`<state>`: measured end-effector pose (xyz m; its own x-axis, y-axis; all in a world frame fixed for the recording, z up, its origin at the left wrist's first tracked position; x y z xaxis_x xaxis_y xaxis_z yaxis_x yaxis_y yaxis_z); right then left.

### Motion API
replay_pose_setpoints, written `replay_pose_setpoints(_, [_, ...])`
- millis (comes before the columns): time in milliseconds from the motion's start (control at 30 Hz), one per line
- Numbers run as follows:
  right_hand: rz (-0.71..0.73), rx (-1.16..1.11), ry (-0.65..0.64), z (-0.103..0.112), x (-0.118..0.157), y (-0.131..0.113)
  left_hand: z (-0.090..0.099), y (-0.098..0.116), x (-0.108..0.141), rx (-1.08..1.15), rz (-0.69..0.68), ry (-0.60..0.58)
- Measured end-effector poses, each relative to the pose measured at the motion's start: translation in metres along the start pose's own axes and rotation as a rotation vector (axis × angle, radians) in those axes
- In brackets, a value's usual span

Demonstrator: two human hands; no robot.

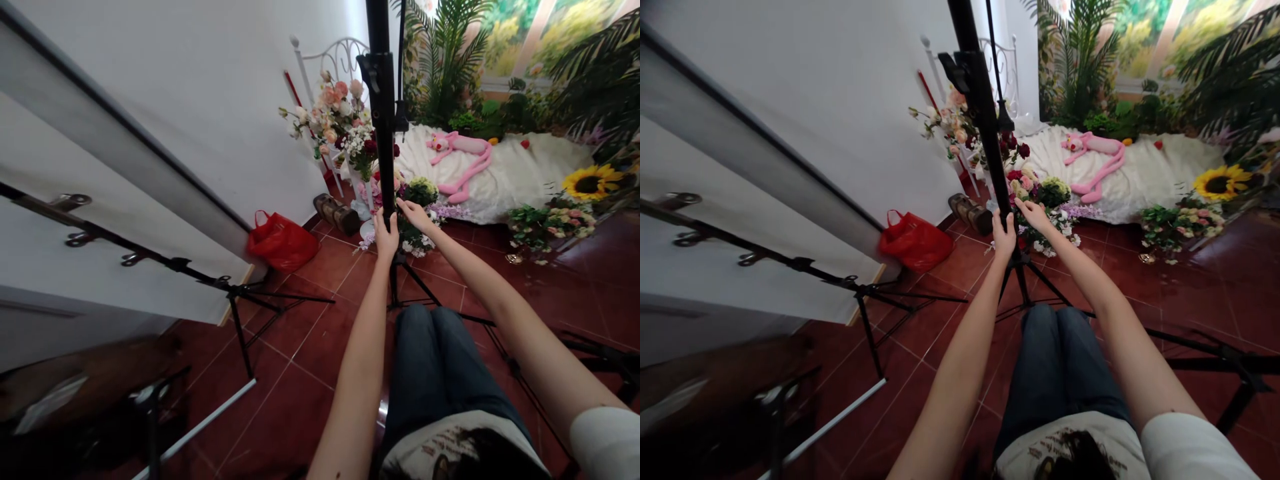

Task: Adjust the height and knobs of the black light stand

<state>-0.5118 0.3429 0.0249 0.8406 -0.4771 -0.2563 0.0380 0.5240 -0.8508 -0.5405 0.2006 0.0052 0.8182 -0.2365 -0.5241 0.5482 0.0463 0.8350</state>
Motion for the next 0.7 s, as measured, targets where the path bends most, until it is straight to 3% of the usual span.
replay_pose_setpoints(167, [-0.283,0.210,-0.062,0.002,-0.017,0.006,-0.001,-0.004,0.000,0.007,0.016,0.001])
replay_pose_setpoints(300, [-0.388,0.238,0.012,0.006,-0.021,0.009,0.000,-0.001,0.000,0.007,0.009,-0.001])
replay_pose_setpoints(367, [-0.377,0.070,0.002,0.000,-0.014,0.011,0.001,0.001,0.000,0.006,0.004,-0.003])
replay_pose_setpoints(533, [-0.281,-0.573,-0.169,-0.029,0.016,0.012,0.001,0.001,0.000,0.013,0.020,-0.006])
replay_pose_setpoints(700, [-0.158,-0.632,-0.191,-0.047,0.028,0.010,0.000,-0.004,0.000,0.012,0.051,-0.014])
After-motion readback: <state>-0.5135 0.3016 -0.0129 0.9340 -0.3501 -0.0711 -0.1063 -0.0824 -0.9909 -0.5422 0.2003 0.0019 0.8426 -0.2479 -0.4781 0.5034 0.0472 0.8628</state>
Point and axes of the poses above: each hand's wrist, its own x-axis away from the middle knuckle, its own z-axis out of the back of the hand, y = z × x, the point moved 8 cm from there along -x, towards the middle knuckle, and after that the axes turned 2 degrees about z, right-handed, at the moved point
